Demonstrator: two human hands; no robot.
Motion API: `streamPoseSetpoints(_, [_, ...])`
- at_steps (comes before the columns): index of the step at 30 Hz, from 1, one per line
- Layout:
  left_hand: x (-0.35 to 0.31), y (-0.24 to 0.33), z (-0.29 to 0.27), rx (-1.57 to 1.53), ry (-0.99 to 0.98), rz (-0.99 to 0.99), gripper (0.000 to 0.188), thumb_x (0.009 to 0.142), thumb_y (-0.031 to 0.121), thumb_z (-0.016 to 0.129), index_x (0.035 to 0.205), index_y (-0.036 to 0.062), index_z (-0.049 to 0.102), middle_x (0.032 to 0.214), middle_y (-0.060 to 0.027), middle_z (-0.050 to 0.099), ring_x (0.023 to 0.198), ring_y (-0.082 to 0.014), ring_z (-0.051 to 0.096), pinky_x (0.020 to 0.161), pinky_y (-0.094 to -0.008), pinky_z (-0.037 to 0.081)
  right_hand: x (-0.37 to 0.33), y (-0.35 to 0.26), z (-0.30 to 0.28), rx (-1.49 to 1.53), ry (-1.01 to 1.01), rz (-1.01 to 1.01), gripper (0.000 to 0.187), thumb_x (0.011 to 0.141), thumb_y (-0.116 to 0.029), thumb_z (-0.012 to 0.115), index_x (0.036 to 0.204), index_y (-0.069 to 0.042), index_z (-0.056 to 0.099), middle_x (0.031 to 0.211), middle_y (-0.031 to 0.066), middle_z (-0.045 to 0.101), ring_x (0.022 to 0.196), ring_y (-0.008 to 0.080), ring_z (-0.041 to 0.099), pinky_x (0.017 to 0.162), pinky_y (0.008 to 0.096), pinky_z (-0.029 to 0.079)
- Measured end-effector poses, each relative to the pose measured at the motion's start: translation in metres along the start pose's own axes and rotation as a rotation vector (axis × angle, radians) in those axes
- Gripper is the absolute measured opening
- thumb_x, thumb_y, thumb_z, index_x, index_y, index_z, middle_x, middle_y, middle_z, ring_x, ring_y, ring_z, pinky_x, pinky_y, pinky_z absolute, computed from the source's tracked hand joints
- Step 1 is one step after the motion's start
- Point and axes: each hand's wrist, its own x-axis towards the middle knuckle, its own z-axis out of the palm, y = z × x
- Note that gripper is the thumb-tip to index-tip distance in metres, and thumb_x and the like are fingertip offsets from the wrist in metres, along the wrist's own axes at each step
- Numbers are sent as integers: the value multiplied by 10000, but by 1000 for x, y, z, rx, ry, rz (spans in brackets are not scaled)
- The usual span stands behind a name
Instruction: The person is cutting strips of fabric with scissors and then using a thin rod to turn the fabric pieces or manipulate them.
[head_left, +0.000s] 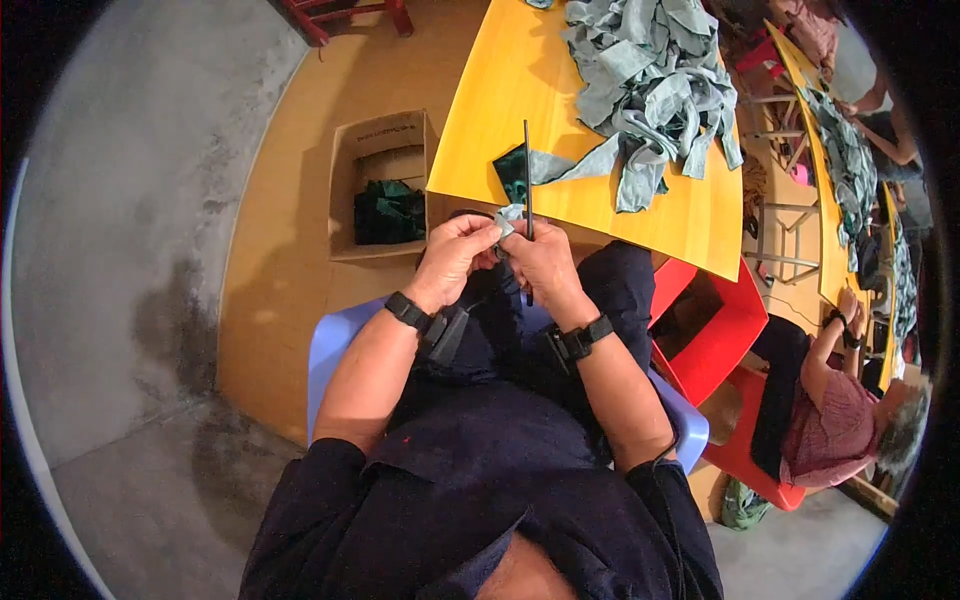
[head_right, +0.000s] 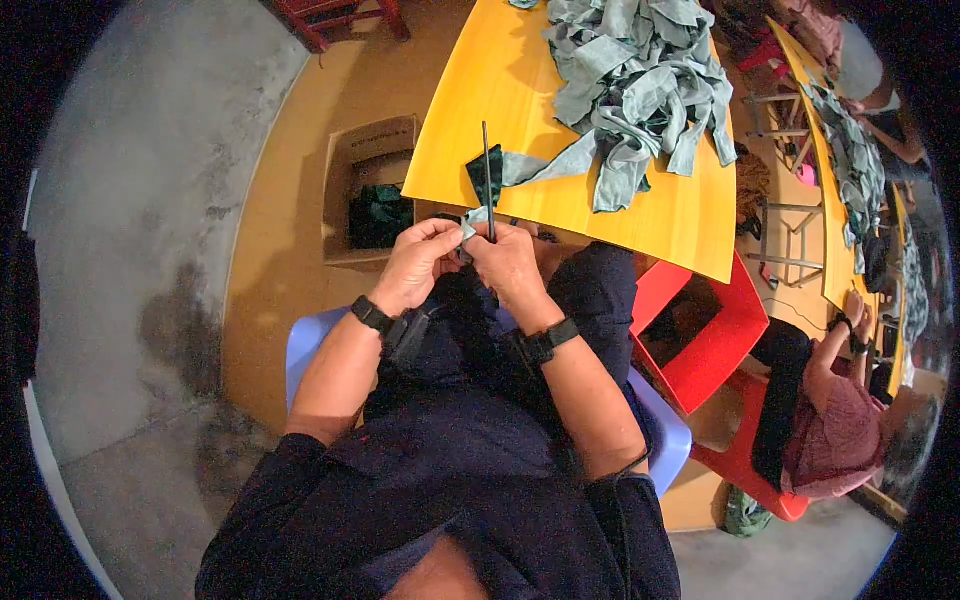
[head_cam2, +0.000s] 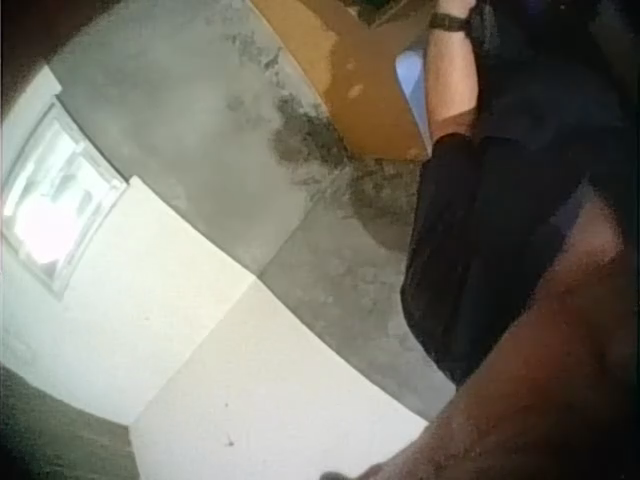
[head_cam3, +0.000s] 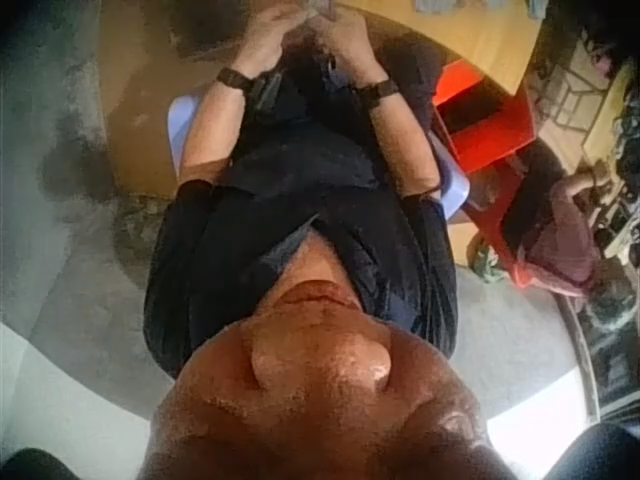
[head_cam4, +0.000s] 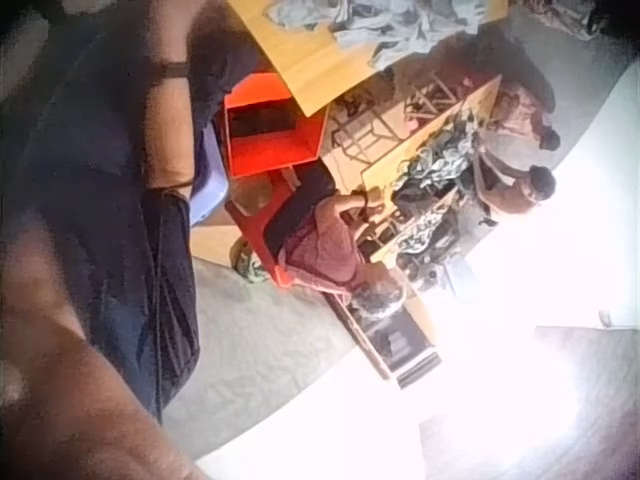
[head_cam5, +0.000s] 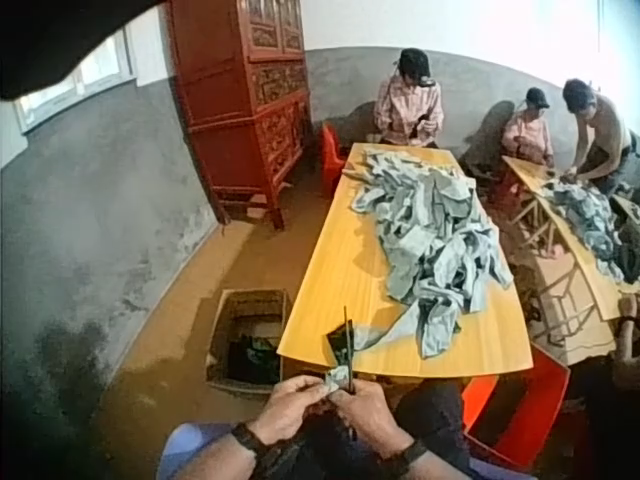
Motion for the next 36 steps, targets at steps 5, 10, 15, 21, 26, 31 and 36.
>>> streamPoseSetpoints(5, [-2, -5, -1, 141, 72, 23, 151, 932, 164, 645, 989, 26, 667, 815, -15, 642, 684, -99, 586, 624, -234, 482, 9, 14, 2, -26, 29, -67, 134, 867, -117, 656, 858, 15, 678, 696, 4, 609, 618, 59, 502, 538, 244, 405])
streamPoseSetpoints(10, [-1, -13, -1, 191, 110, 103, 144, 954, 137, 589, 979, 18, 666, 805, -12, 637, 666, -88, 573, 613, -228, 474, 15, 22, 6, -137, 92, -173, 128, 855, -103, 655, 801, 13, 646, 710, 2, 604, 666, 79, 514, 578, 273, 426])
streamPoseSetpoints(15, [-3, -9, -1, 182, 94, 116, 124, 954, 114, 574, 947, 21, 656, 801, -8, 631, 658, -88, 569, 607, -232, 468, 8, 16, 7, -83, 93, -109, 112, 842, -90, 653, 794, 10, 643, 701, -9, 591, 649, 74, 504, 570, 260, 418])
streamPoseSetpoints(21, [-2, -9, 0, 153, 70, 90, 124, 940, 134, 594, 912, 29, 653, 765, -2, 614, 647, -88, 561, 590, -230, 463, 9, 27, 6, -68, 149, -194, 107, 824, -84, 652, 779, 12, 644, 699, -16, 596, 635, 62, 505, 559, 245, 417])
streamPoseSetpoints(26, [-2, -8, 2, 109, 66, 110, 121, 948, 129, 580, 913, 30, 639, 767, -1, 611, 655, -87, 566, 599, -233, 460, 1, 18, 10, -192, 211, -405, 114, 829, -89, 647, 783, 16, 646, 696, -26, 600, 632, 56, 514, 563, 243, 432])
streamPoseSetpoints(31, [-1, -9, 3, 252, 97, 204, 120, 955, 126, 573, 930, 25, 634, 774, 12, 604, 663, -72, 557, 593, -227, 457, 2, 18, 12, -122, 220, -397, 130, 853, -98, 633, 776, 7, 647, 685, -37, 592, 597, 51, 501, 525, 238, 417])
streamPoseSetpoints(36, [-5, -11, -1, 282, 84, 257, 115, 953, 116, 580, 958, 21, 644, 782, 23, 606, 665, -59, 551, 597, -220, 464, -5, 5, 10, 38, 81, -58, 130, 859, -100, 643, 775, -2, 655, 683, -28, 592, 591, 43, 492, 506, 228, 386])
